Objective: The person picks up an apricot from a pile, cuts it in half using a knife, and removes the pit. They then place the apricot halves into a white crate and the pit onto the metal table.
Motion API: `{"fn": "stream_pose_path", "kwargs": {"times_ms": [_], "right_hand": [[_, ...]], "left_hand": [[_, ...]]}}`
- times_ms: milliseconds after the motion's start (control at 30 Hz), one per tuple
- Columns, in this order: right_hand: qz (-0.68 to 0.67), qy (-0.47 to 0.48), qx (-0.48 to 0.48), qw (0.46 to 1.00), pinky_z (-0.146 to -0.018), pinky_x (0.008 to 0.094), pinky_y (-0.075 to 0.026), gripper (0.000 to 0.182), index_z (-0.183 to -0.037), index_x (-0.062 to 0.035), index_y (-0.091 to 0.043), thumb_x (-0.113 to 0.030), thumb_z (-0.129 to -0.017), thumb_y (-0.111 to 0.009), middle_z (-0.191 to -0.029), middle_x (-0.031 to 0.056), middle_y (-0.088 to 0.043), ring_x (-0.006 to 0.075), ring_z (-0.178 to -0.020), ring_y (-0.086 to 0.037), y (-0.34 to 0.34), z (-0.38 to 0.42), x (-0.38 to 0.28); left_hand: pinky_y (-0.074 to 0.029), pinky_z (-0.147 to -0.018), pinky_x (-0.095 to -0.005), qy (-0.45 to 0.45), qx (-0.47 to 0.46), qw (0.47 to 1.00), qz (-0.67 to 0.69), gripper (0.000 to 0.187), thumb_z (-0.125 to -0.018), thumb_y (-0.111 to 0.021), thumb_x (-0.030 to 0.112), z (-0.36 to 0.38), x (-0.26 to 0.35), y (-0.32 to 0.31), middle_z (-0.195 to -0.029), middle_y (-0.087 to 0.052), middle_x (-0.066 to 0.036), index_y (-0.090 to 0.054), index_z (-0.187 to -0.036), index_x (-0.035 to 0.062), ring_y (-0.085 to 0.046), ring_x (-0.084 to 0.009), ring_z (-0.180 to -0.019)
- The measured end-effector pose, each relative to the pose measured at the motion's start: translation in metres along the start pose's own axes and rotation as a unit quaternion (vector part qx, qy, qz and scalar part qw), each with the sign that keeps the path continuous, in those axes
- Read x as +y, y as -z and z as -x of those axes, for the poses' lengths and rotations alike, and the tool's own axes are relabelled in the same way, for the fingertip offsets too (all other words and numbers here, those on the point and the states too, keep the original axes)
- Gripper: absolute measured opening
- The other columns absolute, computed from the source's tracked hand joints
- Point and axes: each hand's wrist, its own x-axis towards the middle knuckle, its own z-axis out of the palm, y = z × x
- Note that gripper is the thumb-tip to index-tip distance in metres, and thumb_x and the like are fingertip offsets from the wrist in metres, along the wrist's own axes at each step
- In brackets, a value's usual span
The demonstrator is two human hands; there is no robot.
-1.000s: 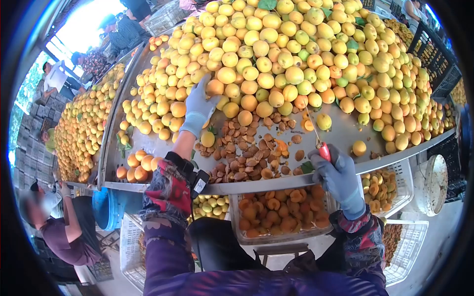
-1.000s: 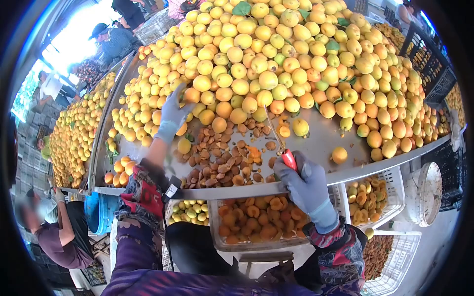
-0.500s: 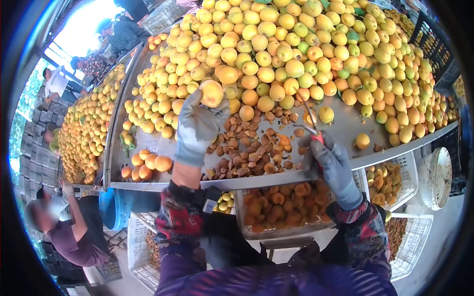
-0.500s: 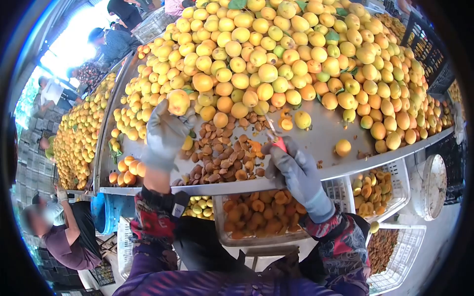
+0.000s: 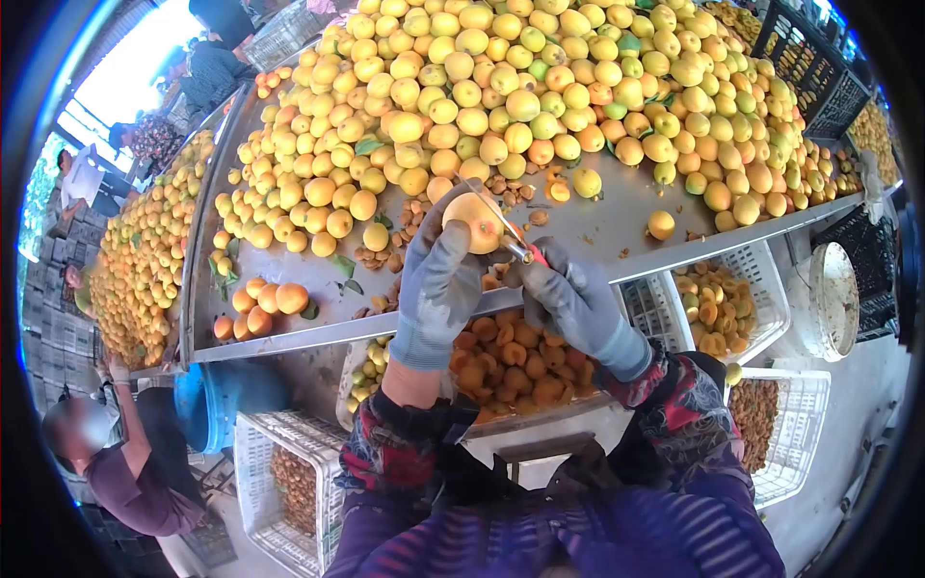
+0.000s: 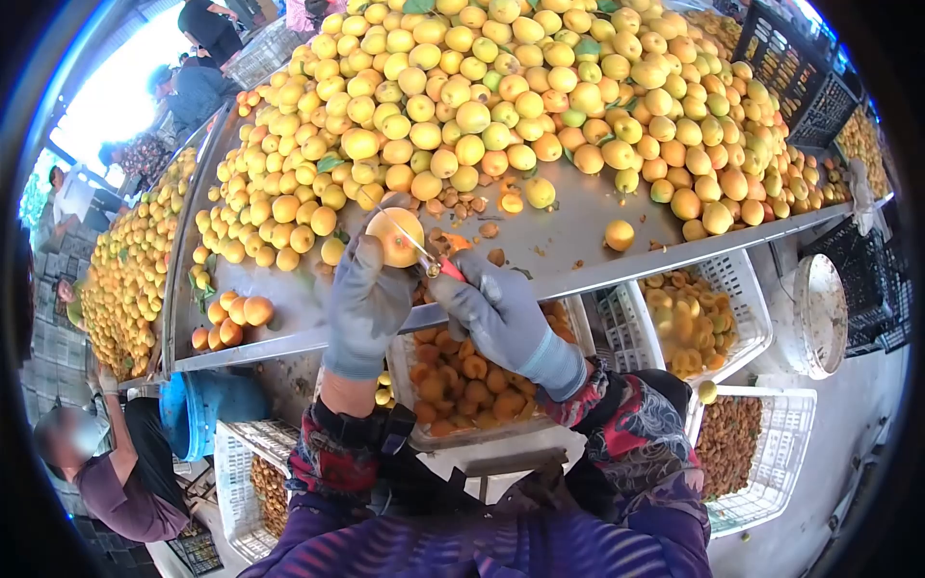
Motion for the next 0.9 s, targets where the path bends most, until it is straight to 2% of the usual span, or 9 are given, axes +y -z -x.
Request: {"fn": "stream_pose_path", "kwargs": {"times_ms": [133,200,233,300,400,600,733,833,900], "right_hand": [[-0.007,0.003,0.002,1.0,-0.046,0.0195,-0.03,0.038,-0.097,-0.0065,-0.056,-0.042,-0.098,-0.042,-0.056,-0.0013,-0.05,0.0041,-0.047,-0.04,0.001,-0.002,-0.007],[-0.01,0.025,-0.025,0.999,-0.047,0.0208,-0.036,0.03,-0.089,-0.0015,-0.051,-0.029,-0.1,-0.043,-0.062,-0.0037,-0.044,0.0048,-0.052,-0.045,0.004,-0.005,-0.008],[-0.011,0.023,-0.025,0.999,-0.047,0.0208,-0.036,0.03,-0.089,-0.0015,-0.051,-0.029,-0.1,-0.043,-0.062,-0.0037,-0.044,0.0048,-0.052,-0.045,0.004,-0.007,-0.009],[0.003,-0.006,-0.01,1.0,-0.047,0.0201,-0.035,0.031,-0.093,-0.0016,-0.053,-0.03,-0.099,-0.044,-0.061,-0.0055,-0.044,0.004,-0.051,-0.043,0.002,-0.009,-0.009],[-0.085,0.012,-0.011,0.996,-0.047,0.0186,-0.033,0.028,-0.096,-0.002,-0.054,-0.029,-0.099,-0.045,-0.062,-0.0064,-0.045,0.0019,-0.051,-0.041,-0.002,-0.009,0.005],[-0.095,-0.017,0.017,0.995,-0.046,0.0167,-0.032,0.024,-0.1,-0.0025,-0.055,-0.024,-0.1,-0.044,-0.065,-0.0075,-0.047,-0.0007,-0.054,-0.04,-0.01,-0.01,0.006],[-0.105,-0.01,0.043,0.994,-0.046,0.0171,-0.032,0.026,-0.104,-0.0017,-0.056,-0.025,-0.1,-0.045,-0.066,-0.0072,-0.047,-0.0007,-0.054,-0.04,-0.013,-0.013,0.021],[-0.138,-0.056,0.02,0.989,-0.045,0.02,-0.036,0.026,-0.103,-0.0015,-0.056,-0.025,-0.099,-0.046,-0.066,-0.0071,-0.048,0.001,-0.055,-0.044,-0.011,-0.018,0.027],[0.022,0.053,0.1,0.993,-0.045,0.0255,-0.04,0.027,-0.096,-0.0027,-0.054,-0.03,-0.098,-0.049,-0.062,-0.0031,-0.05,0.0072,-0.052,-0.05,-0.018,-0.025,0.027]], "left_hand": [[-0.046,-0.094,-0.0377,-0.012,-0.018,0.998,-0.06,0.05,-0.093,-0.056,0.026,0.003,-0.003,0.001,-0.118,-0.058,-0.01,-0.04,-0.134,0.0005,-0.056,-0.0218,-0.109],[-0.045,-0.096,-0.0376,-0.01,-0.032,0.996,-0.078,0.05,-0.092,-0.057,0.025,0.004,-0.002,-0.001,-0.118,-0.057,-0.012,-0.04,-0.133,0.0018,-0.057,-0.0225,-0.109],[-0.045,-0.096,-0.0376,-0.008,-0.03,0.997,-0.077,0.05,-0.092,-0.057,0.025,0.004,-0.003,-0.002,-0.118,-0.057,-0.012,-0.04,-0.133,0.0018,-0.057,-0.0225,-0.109],[-0.045,-0.09,-0.0299,-0.018,0.004,0.996,-0.088,0.045,-0.088,-0.065,0.024,0.003,-0.005,-0.005,-0.111,-0.057,-0.01,-0.046,-0.122,0.0006,-0.057,-0.0164,-0.099],[-0.046,-0.088,-0.0285,-0.011,-0.013,0.992,-0.128,0.043,-0.089,-0.062,0.024,0.004,-0.002,-0.002,-0.108,-0.057,-0.008,-0.046,-0.121,0.0009,-0.057,-0.0149,-0.097],[-0.048,-0.076,-0.0227,-0.006,0.043,0.987,-0.153,0.038,-0.092,-0.058,0.027,0.008,-0.009,-0.001,-0.105,-0.056,-0.005,-0.046,-0.12,0.0043,-0.057,-0.0119,-0.092],[-0.048,-0.072,-0.0201,0.001,0.04,0.99,-0.135,0.035,-0.093,-0.056,0.027,0.006,-0.012,0.002,-0.104,-0.056,-0.004,-0.047,-0.119,0.0057,-0.057,-0.0107,-0.091],[-0.047,-0.072,-0.0199,-0.005,0.045,0.974,-0.223,0.034,-0.094,-0.055,0.028,0.006,-0.013,0.005,-0.103,-0.056,-0.003,-0.048,-0.118,0.0054,-0.055,-0.0097,-0.091],[-0.047,-0.072,-0.02,0.007,0.081,0.984,-0.158,0.034,-0.094,-0.055,0.029,0.005,-0.017,0.003,-0.102,-0.055,-0.003,-0.048,-0.117,0.0055,-0.054,-0.0086,-0.091]]}}
